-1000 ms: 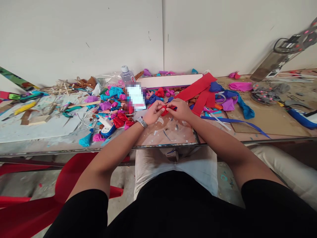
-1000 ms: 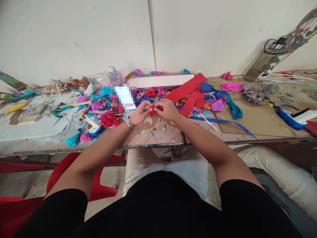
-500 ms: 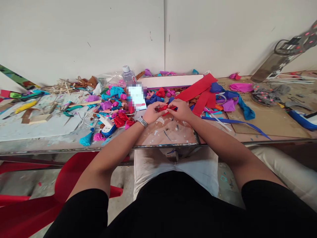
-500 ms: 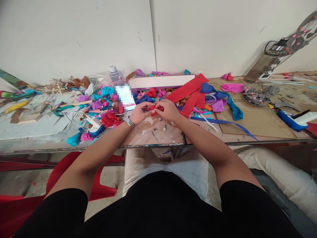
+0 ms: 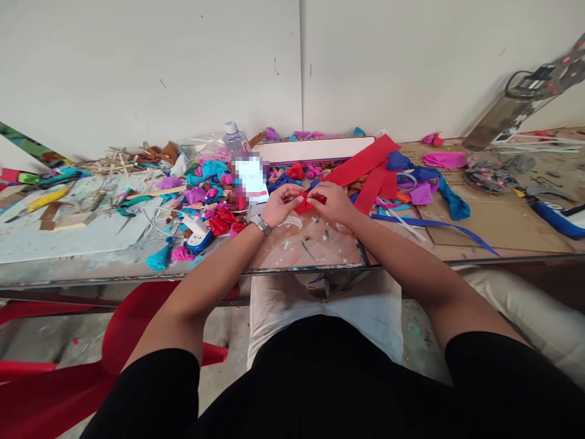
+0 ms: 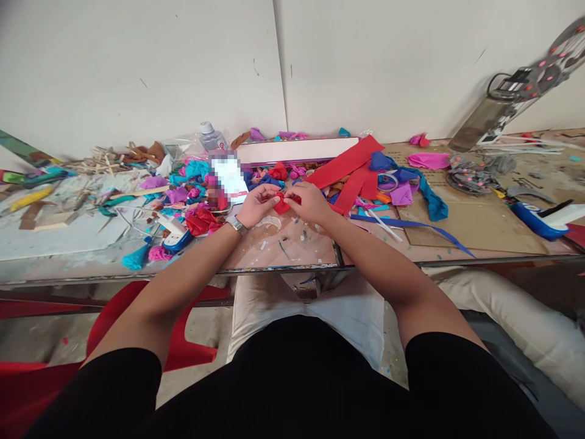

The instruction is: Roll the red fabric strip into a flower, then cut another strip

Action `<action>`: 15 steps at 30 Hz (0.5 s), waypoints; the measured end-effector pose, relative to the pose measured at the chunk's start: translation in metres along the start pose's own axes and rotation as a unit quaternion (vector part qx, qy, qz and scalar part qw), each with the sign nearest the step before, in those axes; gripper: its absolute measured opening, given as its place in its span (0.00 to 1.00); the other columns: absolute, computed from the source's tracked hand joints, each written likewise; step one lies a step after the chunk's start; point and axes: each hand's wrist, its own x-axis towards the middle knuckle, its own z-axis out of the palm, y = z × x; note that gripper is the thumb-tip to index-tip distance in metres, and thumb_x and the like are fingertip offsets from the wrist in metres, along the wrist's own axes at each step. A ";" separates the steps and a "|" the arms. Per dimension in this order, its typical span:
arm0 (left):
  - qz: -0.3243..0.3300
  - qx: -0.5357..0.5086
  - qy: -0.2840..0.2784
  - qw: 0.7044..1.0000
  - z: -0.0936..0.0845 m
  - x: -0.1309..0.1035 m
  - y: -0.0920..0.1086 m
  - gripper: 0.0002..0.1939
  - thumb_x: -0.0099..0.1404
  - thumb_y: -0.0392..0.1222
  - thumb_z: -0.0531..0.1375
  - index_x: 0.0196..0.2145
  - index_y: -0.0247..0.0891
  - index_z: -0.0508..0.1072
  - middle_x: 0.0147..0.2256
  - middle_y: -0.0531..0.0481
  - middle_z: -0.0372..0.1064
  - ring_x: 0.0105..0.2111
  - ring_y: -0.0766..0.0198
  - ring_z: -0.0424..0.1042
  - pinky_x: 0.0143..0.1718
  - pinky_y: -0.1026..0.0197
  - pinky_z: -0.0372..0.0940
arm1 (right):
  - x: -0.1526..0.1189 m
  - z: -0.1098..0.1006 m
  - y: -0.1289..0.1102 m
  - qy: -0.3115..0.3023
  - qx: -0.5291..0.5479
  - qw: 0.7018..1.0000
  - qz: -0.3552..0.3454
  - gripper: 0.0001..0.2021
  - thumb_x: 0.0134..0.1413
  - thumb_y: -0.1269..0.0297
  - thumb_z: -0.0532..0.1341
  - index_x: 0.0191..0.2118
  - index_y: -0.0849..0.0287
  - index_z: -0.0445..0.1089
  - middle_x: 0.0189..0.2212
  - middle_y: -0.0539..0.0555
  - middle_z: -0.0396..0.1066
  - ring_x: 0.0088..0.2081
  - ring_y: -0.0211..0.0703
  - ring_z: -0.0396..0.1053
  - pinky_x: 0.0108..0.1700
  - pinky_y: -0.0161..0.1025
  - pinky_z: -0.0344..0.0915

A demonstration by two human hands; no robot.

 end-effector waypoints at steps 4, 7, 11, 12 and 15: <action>0.004 0.003 -0.003 1.000 0.000 0.000 -0.001 0.27 0.62 0.62 0.73 0.47 0.37 0.79 0.45 0.42 0.82 0.42 0.59 0.80 0.46 0.55 0.74 | 0.000 0.001 0.000 0.008 -0.004 1.000 0.003 0.16 0.67 0.49 0.62 0.38 0.56 0.78 0.38 0.58 0.79 0.42 0.52 0.74 0.49 0.48 0.66; 0.003 -0.002 -0.016 1.000 0.001 0.000 0.000 0.27 0.62 0.62 0.72 0.48 0.37 0.80 0.48 0.41 0.82 0.45 0.57 0.81 0.49 0.52 0.75 | 0.000 0.002 0.002 0.012 -0.004 1.000 0.008 0.15 0.66 0.49 0.63 0.37 0.56 0.77 0.38 0.58 0.80 0.41 0.52 0.74 0.49 0.48 0.66; 0.006 -0.011 -0.033 0.999 0.001 0.000 0.001 0.27 0.62 0.61 0.73 0.50 0.38 0.81 0.50 0.40 0.82 0.49 0.55 0.81 0.53 0.50 0.75 | -0.001 0.003 0.004 0.017 -0.005 1.000 0.011 0.14 0.65 0.50 0.64 0.38 0.56 0.77 0.39 0.58 0.80 0.42 0.53 0.74 0.48 0.49 0.66; 0.006 -0.013 -0.036 0.999 0.001 0.000 0.001 0.27 0.62 0.60 0.73 0.50 0.38 0.81 0.50 0.40 0.82 0.48 0.55 0.81 0.53 0.50 0.75 | -0.001 0.003 0.004 0.016 -0.006 1.000 0.010 0.14 0.65 0.50 0.64 0.38 0.56 0.77 0.39 0.58 0.80 0.42 0.53 0.74 0.48 0.49 0.66; 0.003 -0.013 -0.037 0.999 0.001 0.000 0.000 0.28 0.60 0.60 0.74 0.50 0.37 0.81 0.49 0.39 0.82 0.47 0.56 0.82 0.52 0.50 0.75 | -0.001 0.003 0.004 0.012 -0.003 1.000 0.005 0.15 0.66 0.50 0.64 0.37 0.56 0.77 0.38 0.58 0.79 0.40 0.52 0.73 0.47 0.48 0.66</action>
